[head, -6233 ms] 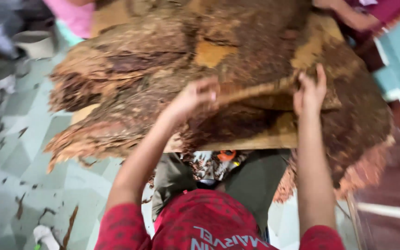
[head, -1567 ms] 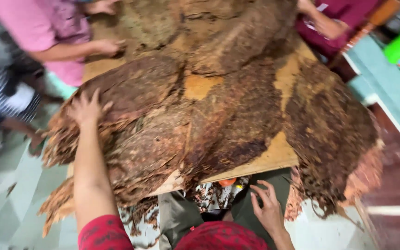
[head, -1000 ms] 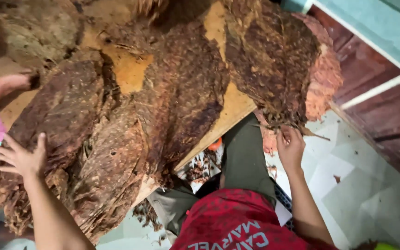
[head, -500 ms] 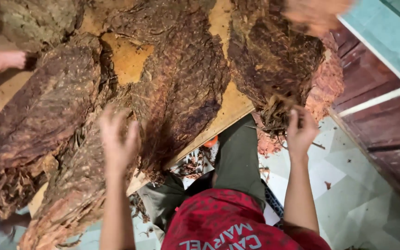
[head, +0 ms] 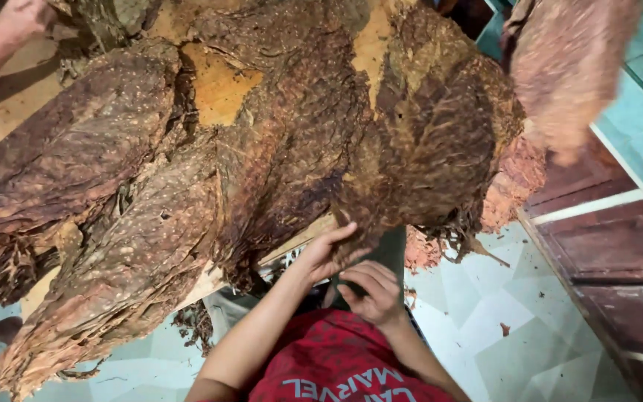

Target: The person repeatedly picks up, inspects, and places dried brown leaves on a wooden table. They handle the leaves one at a time, turning them over and separating them from a pile. Other people are also handling leaves at the same table.

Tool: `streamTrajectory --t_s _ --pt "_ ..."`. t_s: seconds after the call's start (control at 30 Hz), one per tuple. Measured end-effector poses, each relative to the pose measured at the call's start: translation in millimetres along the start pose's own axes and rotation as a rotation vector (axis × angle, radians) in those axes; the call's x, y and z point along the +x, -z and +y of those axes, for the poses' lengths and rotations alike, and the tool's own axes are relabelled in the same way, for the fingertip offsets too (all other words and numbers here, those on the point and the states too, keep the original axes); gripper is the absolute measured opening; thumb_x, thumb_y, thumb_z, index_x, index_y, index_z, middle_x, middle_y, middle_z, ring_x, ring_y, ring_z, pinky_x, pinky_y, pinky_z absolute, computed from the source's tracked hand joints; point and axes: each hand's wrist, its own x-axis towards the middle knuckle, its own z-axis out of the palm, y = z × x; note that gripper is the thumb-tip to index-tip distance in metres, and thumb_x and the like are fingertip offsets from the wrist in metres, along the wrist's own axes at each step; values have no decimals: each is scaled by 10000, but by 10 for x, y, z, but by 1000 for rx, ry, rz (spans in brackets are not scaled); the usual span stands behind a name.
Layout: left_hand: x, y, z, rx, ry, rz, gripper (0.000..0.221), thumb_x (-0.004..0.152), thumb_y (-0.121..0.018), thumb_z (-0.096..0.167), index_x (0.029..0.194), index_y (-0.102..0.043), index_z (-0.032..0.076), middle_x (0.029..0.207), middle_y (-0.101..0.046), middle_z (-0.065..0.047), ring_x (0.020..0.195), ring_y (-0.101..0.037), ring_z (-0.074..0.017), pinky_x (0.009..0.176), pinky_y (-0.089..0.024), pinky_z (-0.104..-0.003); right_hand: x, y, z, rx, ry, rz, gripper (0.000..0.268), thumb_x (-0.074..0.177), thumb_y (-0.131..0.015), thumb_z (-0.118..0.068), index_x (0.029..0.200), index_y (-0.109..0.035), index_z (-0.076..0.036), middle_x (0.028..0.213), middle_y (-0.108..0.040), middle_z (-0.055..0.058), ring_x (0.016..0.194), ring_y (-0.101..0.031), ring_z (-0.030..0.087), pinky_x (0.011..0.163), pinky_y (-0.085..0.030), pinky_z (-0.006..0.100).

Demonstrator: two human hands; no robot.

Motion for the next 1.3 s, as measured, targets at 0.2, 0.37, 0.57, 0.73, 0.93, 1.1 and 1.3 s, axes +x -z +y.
streamTrajectory --t_s 0.2,0.37,0.57,0.73,0.93,1.1,1.3 --pt "-505 -463 15 78 -167 100 619 886 -671 -88 1452 -447 22 1408 -490 -230 1289 -548 -509 1110 -442 -621 -472 231 874 571 -1198 469 318 1074 -270 -345 1148 -523 -168 1040 -651 -39 891 -652 100 757 -529 211" --pt "-835 -501 124 143 -266 83 674 840 -688 -60 1466 -466 54 1436 -549 -237 1278 -578 -450 1073 -472 -598 498 731 1172 683 -1135 673 875 913 -684 -630 1517 -275 -146 1540 -423 171 1331 -485 319 1090 -315 515" --pt "-1019 -338 568 561 -867 43 936 963 -608 21 1657 -25 256 1634 -218 -316 1401 -282 -532 1087 -324 -623 1494 680 2100 737 -933 465 510 893 -767 70 1251 -551 -220 909 -551 -89 841 -646 104 745 -586 297" --pt "-1624 -345 932 1151 -1363 139 624 988 -604 6 1579 -424 88 1557 -487 -185 1484 -392 -322 1240 -297 -495 1961 488 1760 898 -637 175 523 1001 -610 140 1378 -562 -218 1264 -727 55 1085 -769 234 924 -717 440" --pt "-1801 180 1145 1078 -1305 199 556 940 -621 -96 1469 -568 66 1457 -597 -162 1387 -508 -246 1176 -404 -432 1492 -247 1765 951 -704 94 601 918 -621 141 1386 -537 -227 1143 -706 28 863 -726 156 665 -706 324" --pt "-1537 848 1111 1121 -1140 428 605 855 -702 -79 1429 -632 99 1357 -650 -229 1287 -584 -302 1111 -452 -461 845 -809 2174 986 -1040 124 547 822 -576 157 1194 -608 -243 962 -665 -77 800 -665 96 749 -708 334" --pt "-1441 1018 988 1458 -908 713 553 895 -747 157 1432 -621 178 1271 -652 -194 1208 -610 -449 1013 -501 -542 -457 -1052 3690 947 -1275 165 713 824 -570 202 1394 -486 -218 1303 -610 88 1116 -655 254 1039 -561 559"
